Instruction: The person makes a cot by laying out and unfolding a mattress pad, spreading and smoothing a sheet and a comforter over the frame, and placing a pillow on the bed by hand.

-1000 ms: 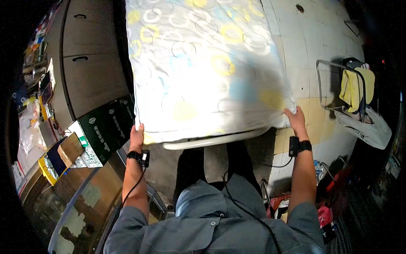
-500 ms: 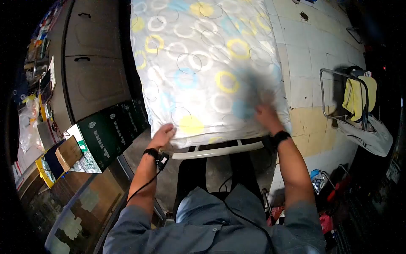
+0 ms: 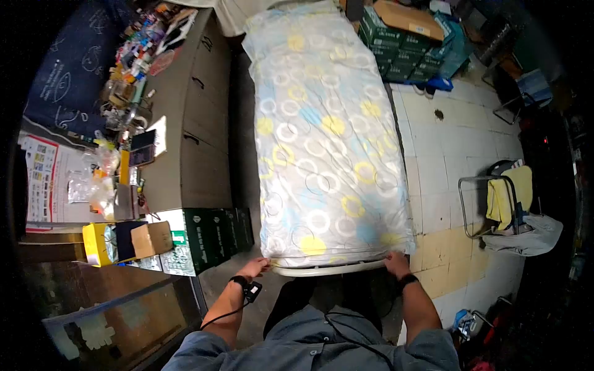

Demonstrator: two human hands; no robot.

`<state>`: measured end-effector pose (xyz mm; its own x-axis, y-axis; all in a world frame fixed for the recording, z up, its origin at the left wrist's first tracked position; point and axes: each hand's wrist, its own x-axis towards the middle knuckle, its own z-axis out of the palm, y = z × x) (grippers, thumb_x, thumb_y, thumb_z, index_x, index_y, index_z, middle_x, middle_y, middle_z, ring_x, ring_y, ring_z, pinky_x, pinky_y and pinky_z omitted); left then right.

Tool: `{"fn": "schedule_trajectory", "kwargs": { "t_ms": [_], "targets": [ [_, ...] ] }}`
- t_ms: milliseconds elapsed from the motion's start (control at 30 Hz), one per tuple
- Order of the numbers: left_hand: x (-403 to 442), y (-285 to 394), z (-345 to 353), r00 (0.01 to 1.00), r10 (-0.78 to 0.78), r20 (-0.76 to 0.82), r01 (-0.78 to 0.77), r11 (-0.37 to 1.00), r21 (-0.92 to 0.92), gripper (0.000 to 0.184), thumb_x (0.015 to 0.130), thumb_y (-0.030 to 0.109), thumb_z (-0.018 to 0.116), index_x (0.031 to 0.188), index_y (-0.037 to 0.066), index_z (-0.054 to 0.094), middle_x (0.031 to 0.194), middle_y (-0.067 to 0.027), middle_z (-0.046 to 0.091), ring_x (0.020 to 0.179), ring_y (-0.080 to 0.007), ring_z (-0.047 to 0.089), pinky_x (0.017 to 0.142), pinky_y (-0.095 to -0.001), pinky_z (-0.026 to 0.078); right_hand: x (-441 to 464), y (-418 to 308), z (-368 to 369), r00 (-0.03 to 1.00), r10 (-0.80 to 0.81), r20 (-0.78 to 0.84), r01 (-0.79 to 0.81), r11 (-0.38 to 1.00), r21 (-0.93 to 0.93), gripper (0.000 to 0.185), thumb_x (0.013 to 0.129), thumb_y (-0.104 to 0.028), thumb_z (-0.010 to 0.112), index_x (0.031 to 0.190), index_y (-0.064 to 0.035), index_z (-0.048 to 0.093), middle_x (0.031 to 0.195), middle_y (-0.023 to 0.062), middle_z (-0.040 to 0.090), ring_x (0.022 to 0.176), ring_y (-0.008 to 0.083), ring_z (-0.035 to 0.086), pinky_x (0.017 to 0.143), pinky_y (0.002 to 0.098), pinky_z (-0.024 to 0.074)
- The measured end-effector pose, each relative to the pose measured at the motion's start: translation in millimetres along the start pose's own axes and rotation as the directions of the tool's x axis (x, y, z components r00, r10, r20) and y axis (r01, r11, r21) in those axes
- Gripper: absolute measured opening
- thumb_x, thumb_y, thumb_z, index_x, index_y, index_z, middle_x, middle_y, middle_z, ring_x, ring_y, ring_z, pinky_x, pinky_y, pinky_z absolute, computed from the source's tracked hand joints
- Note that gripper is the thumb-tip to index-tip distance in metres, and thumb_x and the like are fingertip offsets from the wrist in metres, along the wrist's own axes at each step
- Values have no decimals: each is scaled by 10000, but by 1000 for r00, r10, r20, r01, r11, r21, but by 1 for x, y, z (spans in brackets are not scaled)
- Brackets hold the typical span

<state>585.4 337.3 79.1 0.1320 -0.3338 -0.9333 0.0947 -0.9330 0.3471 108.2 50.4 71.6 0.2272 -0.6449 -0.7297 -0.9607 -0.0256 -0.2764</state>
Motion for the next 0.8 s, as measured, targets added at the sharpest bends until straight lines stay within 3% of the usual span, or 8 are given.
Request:
{"fn": "schedule_trajectory", "kwargs": {
  "t_ms": [67,133,367,500,567,600,667,800],
  "targets": [
    [-26,-5,-9,999,-38,-11,36,982,-185,332,957,359,500,1199,139,555,1092,-17,634,946,-147,594,782,-335,457,-26,3,7,996,-12,-86,17,999,50,345,767,-328,648,959,-43,685,949,159,679,923,314,637,822,403,496],
    [-46,-19,-16,999,-34,-19,30,980,-198,338,958,356,498,1210,137,548,1081,-18,636,943,-155,602,776,-340,462,-53,18,20,996,13,-85,-1,989,148,338,752,-328,663,944,-52,687,901,145,689,873,276,659,791,372,510],
    [-67,-72,-16,997,-76,-32,67,969,-237,338,943,362,514,1153,99,539,980,-53,647,804,-170,623,668,-349,483,-139,78,58,968,216,126,-240,944,227,371,758,-350,685,995,-65,703,992,125,692,937,269,652,835,374,500],
    [-62,-91,-3,998,-20,-58,7,975,-221,340,941,345,511,1136,69,545,978,-87,653,782,-198,629,639,-372,494,-169,117,63,975,181,127,-207,950,232,370,774,-366,670,989,-67,711,983,123,694,937,263,653,814,359,503],
    [-60,-122,10,996,88,-20,-90,986,-140,349,932,354,513,1115,60,559,972,-95,652,791,-209,630,632,-377,497,-171,155,83,984,165,60,-176,913,369,360,806,-383,654,848,-27,693,778,113,675,744,216,651,676,340,507],
    [-92,-96,26,995,-65,-72,47,973,-226,376,917,383,513,1080,51,580,967,-106,653,806,-222,632,632,-385,502,-150,201,112,983,171,72,-186,886,425,349,812,-368,650,807,-21,681,742,105,660,702,206,640,636,335,502],
    [-104,-92,49,987,-58,-153,12,958,-286,373,916,391,518,1066,57,592,973,-94,660,825,-215,636,677,-373,496,-138,246,136,993,103,64,-121,853,508,273,827,-263,611,713,-15,627,641,67,590,579,167,583,505,309,456],
    [-157,-83,104,977,14,-214,-100,913,-396,299,948,330,513,1091,78,586,1016,-86,665,874,-211,647,724,-354,490,-139,278,108,939,-37,341,-192,768,611,175,732,-161,601,780,0,651,681,70,620,628,175,607,559,322,482]
  ]
}}
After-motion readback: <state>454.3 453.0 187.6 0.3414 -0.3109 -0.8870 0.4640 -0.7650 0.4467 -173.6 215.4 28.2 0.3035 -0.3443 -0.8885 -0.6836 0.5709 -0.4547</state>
